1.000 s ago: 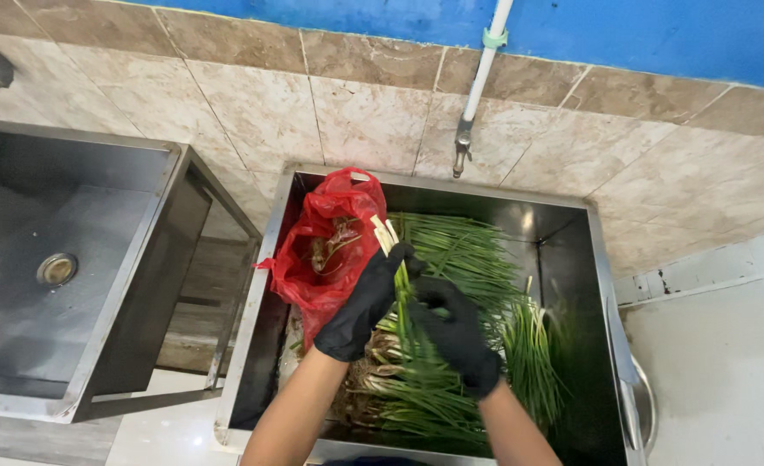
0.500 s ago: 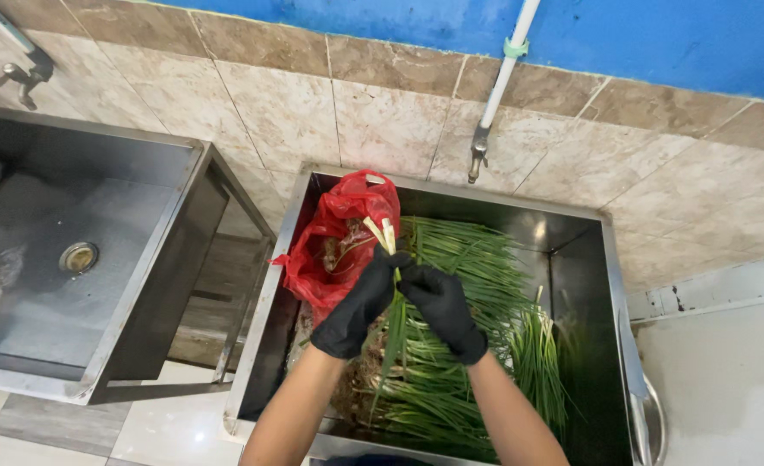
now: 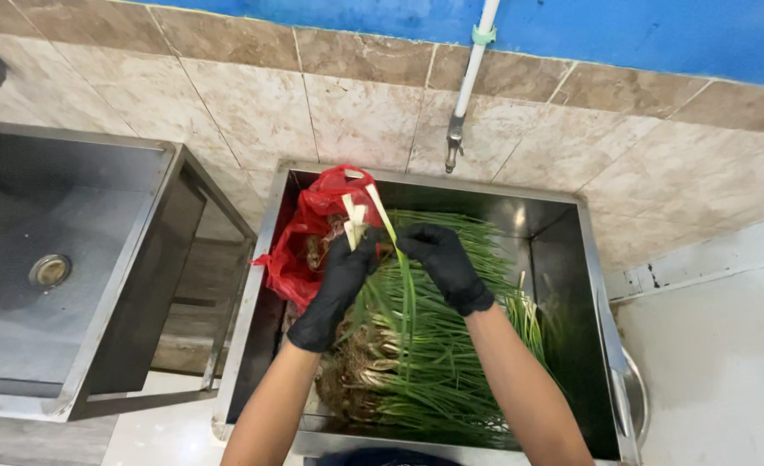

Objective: The person stands at a stainless steel sink filled with bunches of scallions and trims the root ends off each bunch with a small knife, dropping the trimmed roots into a red plastic bag inside the sink. They work through the bunches one at a time, occasionally lifting and repositioning the scallions while trimming.

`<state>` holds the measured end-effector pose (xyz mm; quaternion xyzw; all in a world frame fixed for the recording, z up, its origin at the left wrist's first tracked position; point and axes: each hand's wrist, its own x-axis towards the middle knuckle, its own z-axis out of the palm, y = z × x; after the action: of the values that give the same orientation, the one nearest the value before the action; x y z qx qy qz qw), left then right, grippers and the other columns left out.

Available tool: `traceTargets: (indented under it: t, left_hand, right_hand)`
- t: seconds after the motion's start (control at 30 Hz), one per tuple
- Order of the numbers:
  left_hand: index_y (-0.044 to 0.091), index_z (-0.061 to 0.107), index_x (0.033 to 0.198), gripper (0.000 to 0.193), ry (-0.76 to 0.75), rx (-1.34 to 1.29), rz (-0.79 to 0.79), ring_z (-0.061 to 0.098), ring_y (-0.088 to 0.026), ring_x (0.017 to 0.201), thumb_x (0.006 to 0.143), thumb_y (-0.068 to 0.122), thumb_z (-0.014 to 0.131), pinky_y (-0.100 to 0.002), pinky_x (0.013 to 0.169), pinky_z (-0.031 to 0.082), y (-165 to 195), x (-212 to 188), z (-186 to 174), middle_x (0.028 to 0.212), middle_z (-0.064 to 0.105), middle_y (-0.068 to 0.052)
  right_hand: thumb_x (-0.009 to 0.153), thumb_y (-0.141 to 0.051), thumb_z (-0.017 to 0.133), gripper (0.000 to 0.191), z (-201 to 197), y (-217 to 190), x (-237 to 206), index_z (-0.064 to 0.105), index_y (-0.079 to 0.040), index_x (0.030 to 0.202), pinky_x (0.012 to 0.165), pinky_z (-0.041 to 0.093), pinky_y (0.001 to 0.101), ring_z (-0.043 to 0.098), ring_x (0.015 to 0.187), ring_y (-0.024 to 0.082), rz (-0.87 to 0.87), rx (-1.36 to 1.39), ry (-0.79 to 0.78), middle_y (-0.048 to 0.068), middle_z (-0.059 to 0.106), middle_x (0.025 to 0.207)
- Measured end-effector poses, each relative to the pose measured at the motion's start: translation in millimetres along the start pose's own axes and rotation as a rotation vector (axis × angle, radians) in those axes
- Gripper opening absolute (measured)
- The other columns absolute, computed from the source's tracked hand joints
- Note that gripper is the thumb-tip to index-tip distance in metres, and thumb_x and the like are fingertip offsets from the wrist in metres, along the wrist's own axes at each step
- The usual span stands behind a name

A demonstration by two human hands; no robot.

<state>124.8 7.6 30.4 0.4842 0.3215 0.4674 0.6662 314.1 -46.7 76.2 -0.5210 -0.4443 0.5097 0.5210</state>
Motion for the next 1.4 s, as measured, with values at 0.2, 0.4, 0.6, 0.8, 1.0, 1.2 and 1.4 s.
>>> traceTargets:
  t: [0.2, 0.4, 0.6, 0.8, 1.0, 1.2, 1.4]
  left_hand:
    - [0.009, 0.069, 0.101, 0.014, 0.089, -0.086, -0.056, 0.044, -0.004, 0.052, 0.102, 0.022, 0.065, -0.025, 0.047, 0.032, 13, 19, 3, 0.067, 0.054, 0.007]
    - [0.006, 0.078, 0.110, 0.021, 0.099, -0.025, -0.112, 0.037, -0.004, 0.051, 0.095, 0.019, 0.074, -0.026, 0.046, 0.025, 47, 21, 12, 0.066, 0.051, 0.009]
    - [0.009, 0.079, 0.113, 0.026, -0.010, -0.094, -0.124, 0.035, -0.005, 0.049, 0.096, 0.027, 0.071, -0.026, 0.046, 0.025, 71, 13, 5, 0.060, 0.042, 0.010]
    - [0.004, 0.070, 0.106, 0.023, 0.051, 0.041, -0.159, 0.040, -0.006, 0.054, 0.096, 0.024, 0.078, -0.028, 0.048, 0.028, 70, 8, 1, 0.068, 0.049, 0.009]
    - [0.014, 0.077, 0.099, 0.016, 0.075, 0.015, -0.216, 0.038, -0.004, 0.051, 0.092, 0.028, 0.075, -0.026, 0.047, 0.028, 84, -5, -19, 0.064, 0.046, 0.010]
    - [0.013, 0.075, 0.090, 0.010, 0.163, 0.002, -0.224, 0.047, -0.005, 0.053, 0.090, 0.022, 0.076, -0.026, 0.048, 0.032, 100, -11, -62, 0.069, 0.062, 0.007]
    - [0.011, 0.063, 0.089, 0.021, 0.238, -0.044, -0.122, 0.047, -0.007, 0.053, 0.088, 0.017, 0.084, -0.027, 0.047, 0.032, 86, -24, -112, 0.069, 0.056, 0.004]
  right_hand:
    - [0.091, -0.011, 0.073, 0.018, 14, -20, 18, 0.077, -0.003, 0.108, 0.078, 0.053, 0.0277, 0.065, 0.084, 0.009, 0.021, 0.210, -0.006, 0.000, 0.074, 0.094]
    - [0.094, -0.011, 0.071, 0.021, 19, -22, 16, 0.076, -0.001, 0.112, 0.078, 0.054, 0.0300, 0.065, 0.084, 0.011, -0.043, 0.168, -0.065, 0.003, 0.074, 0.098]
    - [0.094, -0.007, 0.068, 0.021, 21, -19, 9, 0.074, -0.002, 0.114, 0.079, 0.054, 0.0301, 0.065, 0.084, 0.012, 0.020, 0.403, -0.086, 0.004, 0.073, 0.097]
    - [0.101, -0.007, 0.068, 0.009, 31, -20, 3, 0.072, 0.001, 0.101, 0.075, 0.053, 0.0301, 0.064, 0.080, 0.011, -0.153, 0.108, -0.066, 0.004, 0.070, 0.088]
    - [0.101, -0.010, 0.063, 0.008, 48, -2, 5, 0.068, -0.003, 0.099, 0.074, 0.052, 0.0272, 0.063, 0.079, 0.009, -0.251, 0.045, 0.008, 0.001, 0.070, 0.089]
    - [0.107, -0.010, 0.066, 0.011, 74, 27, 36, 0.072, -0.001, 0.108, 0.073, 0.051, 0.0305, 0.061, 0.078, 0.013, -0.307, -0.011, 0.186, 0.006, 0.067, 0.085]
    - [0.095, -0.009, 0.065, 0.040, 125, 30, 78, 0.059, -0.006, 0.135, 0.093, 0.052, 0.0303, 0.066, 0.107, 0.012, -0.233, -0.046, -0.129, 0.002, 0.064, 0.132]
